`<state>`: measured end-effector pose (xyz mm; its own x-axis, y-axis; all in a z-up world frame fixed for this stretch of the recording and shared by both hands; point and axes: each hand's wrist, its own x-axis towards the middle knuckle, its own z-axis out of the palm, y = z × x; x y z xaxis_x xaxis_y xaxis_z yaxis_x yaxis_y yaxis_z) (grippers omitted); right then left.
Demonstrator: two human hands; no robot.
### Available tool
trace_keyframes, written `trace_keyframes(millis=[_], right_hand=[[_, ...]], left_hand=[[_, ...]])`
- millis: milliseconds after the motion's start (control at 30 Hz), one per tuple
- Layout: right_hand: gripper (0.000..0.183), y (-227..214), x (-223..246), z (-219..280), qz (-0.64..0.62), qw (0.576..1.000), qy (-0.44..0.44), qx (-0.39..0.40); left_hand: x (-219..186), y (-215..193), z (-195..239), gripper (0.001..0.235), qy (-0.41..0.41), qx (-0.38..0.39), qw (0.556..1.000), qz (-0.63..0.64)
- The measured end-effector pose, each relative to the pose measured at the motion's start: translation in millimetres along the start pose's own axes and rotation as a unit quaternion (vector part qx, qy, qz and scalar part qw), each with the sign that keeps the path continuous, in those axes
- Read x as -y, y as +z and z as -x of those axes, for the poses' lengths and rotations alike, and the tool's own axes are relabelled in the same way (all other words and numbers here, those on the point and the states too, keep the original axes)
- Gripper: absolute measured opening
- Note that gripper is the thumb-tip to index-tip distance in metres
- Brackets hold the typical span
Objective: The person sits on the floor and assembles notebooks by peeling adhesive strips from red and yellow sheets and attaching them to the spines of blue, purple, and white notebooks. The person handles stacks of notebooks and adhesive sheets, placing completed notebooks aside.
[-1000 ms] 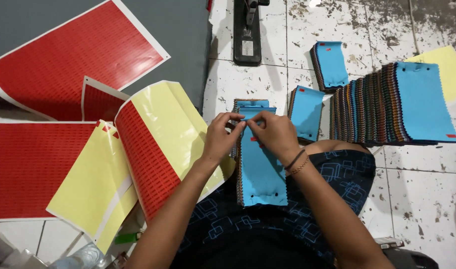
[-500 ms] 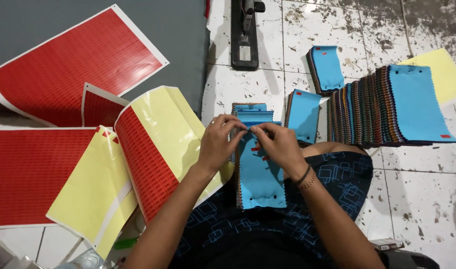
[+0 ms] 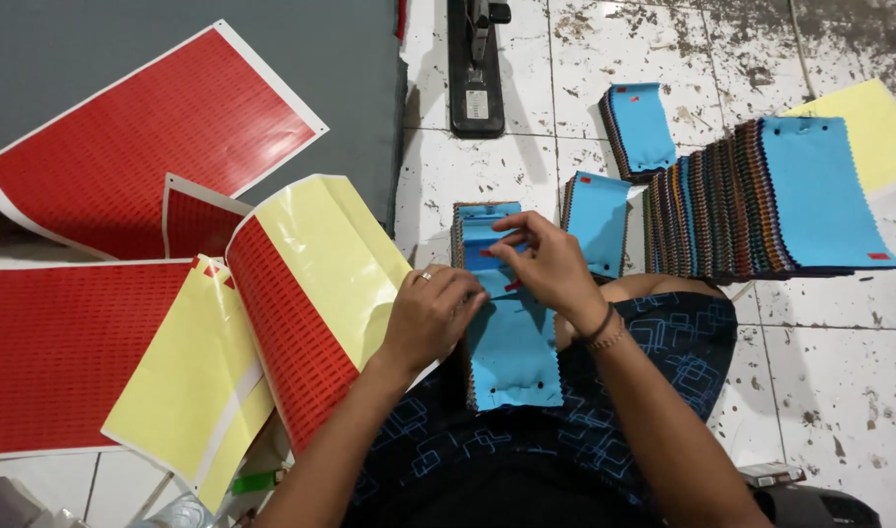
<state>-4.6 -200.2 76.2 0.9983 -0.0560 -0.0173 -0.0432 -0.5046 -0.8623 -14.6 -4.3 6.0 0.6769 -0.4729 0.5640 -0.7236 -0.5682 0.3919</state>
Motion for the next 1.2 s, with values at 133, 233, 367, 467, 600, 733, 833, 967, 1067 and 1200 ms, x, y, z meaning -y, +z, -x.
trace_keyframes(millis=[133,233,367,467,600,733,833,967,1067,1200], right_hand=[[0.027,4.3,-0.5,-10.1,-0.01,1.0,-0.009,0.01],[0.03,6.9,-0.8,-13.5,-0.011,1.0,-0.004,0.022],[0.03,12.1,-3.3,-16.6,0.014,0.999,0.022,0.021],[0.03,14.4,5.6,-13.0,0.059,0.998,0.02,0.015],[0.031,18.9,14.8,-5.9,0.18,0.983,-0.02,-0.005],[0.033,30.4,-0.3,-2.3,0.276,0.96,-0.053,-0.014],[0.03,32.1,-8.3,-2.0,0.32,0.939,-0.121,-0.026],[0.032,19.7,0.3,0.4,0.191,0.978,-0.078,-0.033],[0.032,14.3,0.7,6.5,0.104,0.993,-0.049,-0.032],[0.034,8.9,-3.3,8.6,0.048,0.998,-0.045,-0.025]], left_hand=[[1.5,-0.5,-5.3,0.014,-0.029,-0.006,1.0,0.001],[0.4,-0.9,-8.3,0.015,-0.058,-0.011,0.998,-0.018],[2.7,1.8,-6.9,0.014,-0.073,-0.005,0.997,-0.007],[2.7,1.8,-6.2,0.015,-0.055,-0.002,0.998,-0.032],[0.7,-3.5,-7.8,0.013,-0.042,0.047,0.997,-0.041],[2.7,-2.7,-6.7,0.019,-0.041,0.089,0.994,-0.054],[3.9,-2.6,-10.0,0.024,-0.058,0.12,0.989,-0.058],[-5.4,-16.3,-26.9,0.023,-0.179,0.057,0.978,0.086],[-2.7,-10.5,-30.3,0.027,-0.226,0.026,0.962,0.147],[4.6,-0.5,-29.1,0.014,-0.193,0.006,0.972,0.135]])
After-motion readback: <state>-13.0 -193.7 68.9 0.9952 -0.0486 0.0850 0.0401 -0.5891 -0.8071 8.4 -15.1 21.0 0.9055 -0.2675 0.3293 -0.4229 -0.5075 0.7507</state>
